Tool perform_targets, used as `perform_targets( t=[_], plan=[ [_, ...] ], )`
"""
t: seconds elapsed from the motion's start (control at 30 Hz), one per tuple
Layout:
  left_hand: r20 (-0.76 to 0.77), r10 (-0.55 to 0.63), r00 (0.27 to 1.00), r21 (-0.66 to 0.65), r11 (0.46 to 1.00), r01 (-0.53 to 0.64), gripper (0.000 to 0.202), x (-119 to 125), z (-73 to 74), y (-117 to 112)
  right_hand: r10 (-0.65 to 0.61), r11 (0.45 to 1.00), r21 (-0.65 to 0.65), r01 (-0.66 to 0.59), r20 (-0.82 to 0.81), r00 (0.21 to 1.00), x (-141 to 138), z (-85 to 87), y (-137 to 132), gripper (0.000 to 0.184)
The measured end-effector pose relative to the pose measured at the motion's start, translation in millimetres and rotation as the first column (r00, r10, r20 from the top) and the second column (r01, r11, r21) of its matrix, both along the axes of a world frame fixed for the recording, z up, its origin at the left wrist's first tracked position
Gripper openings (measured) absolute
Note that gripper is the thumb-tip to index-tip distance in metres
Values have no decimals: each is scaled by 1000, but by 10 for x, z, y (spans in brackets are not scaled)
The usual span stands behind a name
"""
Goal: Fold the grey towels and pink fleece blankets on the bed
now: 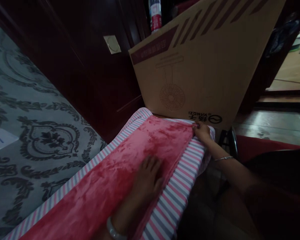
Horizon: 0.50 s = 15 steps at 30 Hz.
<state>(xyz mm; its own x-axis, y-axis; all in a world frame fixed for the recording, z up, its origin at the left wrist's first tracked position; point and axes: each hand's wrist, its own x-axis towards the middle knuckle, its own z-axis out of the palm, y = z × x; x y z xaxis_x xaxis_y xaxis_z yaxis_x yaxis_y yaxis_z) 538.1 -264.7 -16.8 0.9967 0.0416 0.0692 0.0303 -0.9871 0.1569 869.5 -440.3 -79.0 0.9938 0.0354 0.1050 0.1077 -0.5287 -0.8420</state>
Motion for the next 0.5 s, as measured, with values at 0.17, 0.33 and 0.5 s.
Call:
perform_targets(
  t=[0.17,0.33,0.5],
  plan=[
    [-113,-26,993,16,999,28,60,-20,-250,42,90,993,-71,-95,-70,993,111,106,-38,41],
    [-127,-12,992,-8,1000,12,63,-26,-269,33,278,858,-419,-297,-108,955,351,378,156,54],
    [-124,-22,992,-70,997,13,64,-56,-266,43,378,781,-478,-402,-150,914,501,504,622,55]
  ],
)
